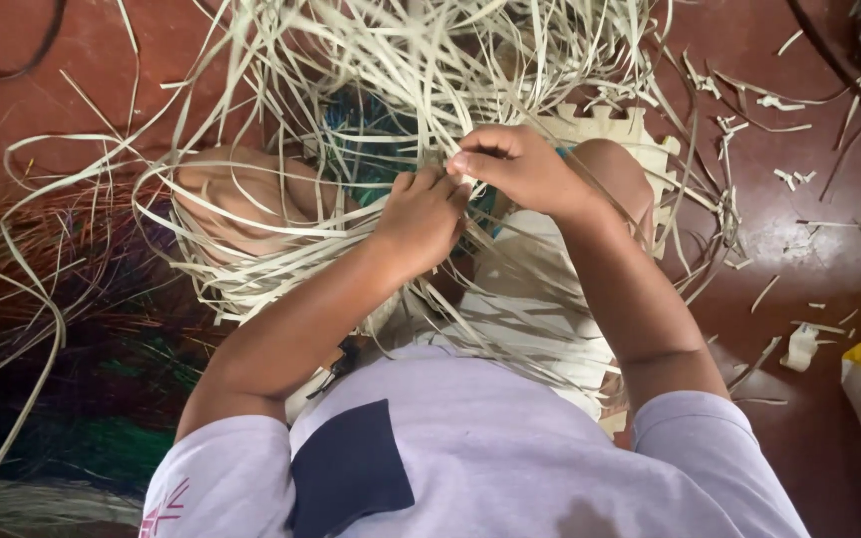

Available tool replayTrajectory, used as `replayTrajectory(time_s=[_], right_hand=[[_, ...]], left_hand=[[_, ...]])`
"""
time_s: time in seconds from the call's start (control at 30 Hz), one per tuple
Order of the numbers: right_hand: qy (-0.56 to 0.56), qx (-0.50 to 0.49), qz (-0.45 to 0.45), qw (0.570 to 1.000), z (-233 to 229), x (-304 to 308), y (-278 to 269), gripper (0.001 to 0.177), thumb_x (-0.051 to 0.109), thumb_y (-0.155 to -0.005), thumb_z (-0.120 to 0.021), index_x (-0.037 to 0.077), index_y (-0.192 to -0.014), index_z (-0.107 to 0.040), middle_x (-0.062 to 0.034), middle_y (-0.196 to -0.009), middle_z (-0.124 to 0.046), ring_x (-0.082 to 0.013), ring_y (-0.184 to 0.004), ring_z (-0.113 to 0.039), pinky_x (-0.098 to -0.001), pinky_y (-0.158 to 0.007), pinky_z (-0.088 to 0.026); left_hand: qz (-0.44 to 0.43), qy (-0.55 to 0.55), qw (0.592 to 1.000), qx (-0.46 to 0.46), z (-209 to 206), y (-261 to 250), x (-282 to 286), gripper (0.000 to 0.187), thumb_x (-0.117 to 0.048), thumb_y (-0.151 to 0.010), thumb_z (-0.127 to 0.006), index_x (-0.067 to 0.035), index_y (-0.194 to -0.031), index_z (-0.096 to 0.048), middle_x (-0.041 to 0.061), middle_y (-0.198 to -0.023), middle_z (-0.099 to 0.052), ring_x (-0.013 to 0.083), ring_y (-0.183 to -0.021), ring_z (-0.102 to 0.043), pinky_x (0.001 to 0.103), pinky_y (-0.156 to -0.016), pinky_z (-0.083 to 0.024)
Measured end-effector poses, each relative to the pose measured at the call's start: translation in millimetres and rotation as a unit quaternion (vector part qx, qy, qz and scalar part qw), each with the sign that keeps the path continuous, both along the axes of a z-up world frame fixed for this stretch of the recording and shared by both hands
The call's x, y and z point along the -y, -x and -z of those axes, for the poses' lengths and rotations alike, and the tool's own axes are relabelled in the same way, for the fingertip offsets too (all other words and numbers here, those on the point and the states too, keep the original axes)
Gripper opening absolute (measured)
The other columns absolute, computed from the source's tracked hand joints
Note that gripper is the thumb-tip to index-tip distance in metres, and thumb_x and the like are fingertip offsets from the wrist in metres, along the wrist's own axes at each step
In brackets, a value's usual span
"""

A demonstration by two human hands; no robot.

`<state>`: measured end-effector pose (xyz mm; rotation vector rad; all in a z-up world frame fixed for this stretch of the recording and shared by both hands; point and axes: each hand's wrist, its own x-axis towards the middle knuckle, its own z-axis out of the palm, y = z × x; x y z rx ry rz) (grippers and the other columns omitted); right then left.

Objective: Weaving thin strips of dried plant material into a mat or basket-like structure

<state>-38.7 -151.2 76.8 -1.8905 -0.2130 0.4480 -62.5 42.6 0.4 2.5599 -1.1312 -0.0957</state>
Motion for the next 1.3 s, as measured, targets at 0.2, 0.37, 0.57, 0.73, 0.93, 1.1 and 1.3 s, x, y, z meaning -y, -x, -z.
replayTrajectory(time_s=[0.2,0.37,0.57,0.73,0.93,1.1,1.3], right_hand=[[-0.150,0.036,0.018,0.988,-25,8,-4,0.018,0.017,-0.101,-0.069,0.001,-0.103,-0.073,-0.0071,-0.090,-0.057,-0.0138,-0.080,-0.049,-0.0288,-0.074,-0.039],[-0.304,0.030,0.044,0.951,-37,9,1,0.007,0.014,-0.097,-0.066,0.008,-0.095,-0.069,-0.0032,-0.115,-0.056,-0.0145,-0.108,-0.051,-0.0277,-0.095,-0.040],[-0.157,0.141,0.041,0.977,-30,2,29,0.012,0.014,-0.101,-0.071,0.002,-0.101,-0.072,-0.0103,-0.080,-0.062,-0.0203,-0.080,-0.060,-0.0363,-0.084,-0.047],[-0.042,0.198,0.030,0.979,-30,-21,56,0.016,-0.001,-0.096,-0.070,-0.004,-0.112,-0.073,-0.0186,-0.080,-0.063,-0.0349,-0.080,-0.065,-0.0422,-0.077,-0.049],[-0.009,0.153,-0.058,0.987,-27,-16,55,0.015,0.000,-0.094,-0.070,0.000,-0.108,-0.076,-0.0212,-0.093,-0.071,-0.0395,-0.091,-0.066,-0.0519,-0.083,-0.051],[-0.261,-0.005,-0.017,0.965,10,-1,31,0.036,0.028,-0.109,-0.050,-0.002,-0.120,-0.066,-0.0212,-0.094,-0.067,-0.0339,-0.089,-0.067,-0.0515,-0.087,-0.053],[-0.467,-0.015,0.174,0.867,21,35,33,0.012,0.015,-0.102,-0.059,0.005,-0.102,-0.067,-0.0257,-0.109,-0.070,-0.0340,-0.099,-0.069,-0.0430,-0.086,-0.055]], left_hand=[[-0.030,0.027,0.994,-0.103,-12,-9,2,0.035,-0.039,-0.099,-0.059,-0.011,-0.117,-0.070,0.009,-0.124,-0.070,0.0288,-0.114,-0.052,0.046,-0.090,-0.036],[-0.066,0.069,0.980,-0.177,-12,-20,5,0.021,-0.030,-0.099,-0.061,-0.011,-0.105,-0.064,0.008,-0.087,-0.066,0.0274,-0.098,-0.055,0.045,-0.090,-0.038],[-0.147,0.323,0.917,-0.182,-19,-33,-1,0.028,-0.005,-0.087,-0.071,-0.024,-0.107,-0.074,-0.001,-0.088,-0.078,0.0245,-0.093,-0.071,0.038,-0.087,-0.052],[-0.105,0.501,0.655,-0.556,-105,-46,-35,0.071,0.017,-0.071,-0.047,-0.008,-0.135,-0.065,0.015,-0.118,-0.071,0.0238,-0.109,-0.061,0.031,-0.084,-0.042],[-0.157,0.552,0.654,-0.492,-100,-11,-33,0.013,-0.014,-0.104,-0.063,-0.005,-0.112,-0.069,0.015,-0.085,-0.070,0.0212,-0.091,-0.069,0.036,-0.075,-0.064],[-0.064,0.372,0.893,-0.246,-101,16,-37,0.005,-0.016,-0.099,-0.070,-0.016,-0.102,-0.074,0.003,-0.080,-0.073,0.0239,-0.090,-0.068,0.038,-0.088,-0.052],[-0.128,0.338,0.921,-0.143,-72,7,-70,0.004,-0.021,-0.098,-0.074,-0.018,-0.101,-0.076,0.002,-0.079,-0.072,0.0249,-0.084,-0.069,0.038,-0.084,-0.056]])
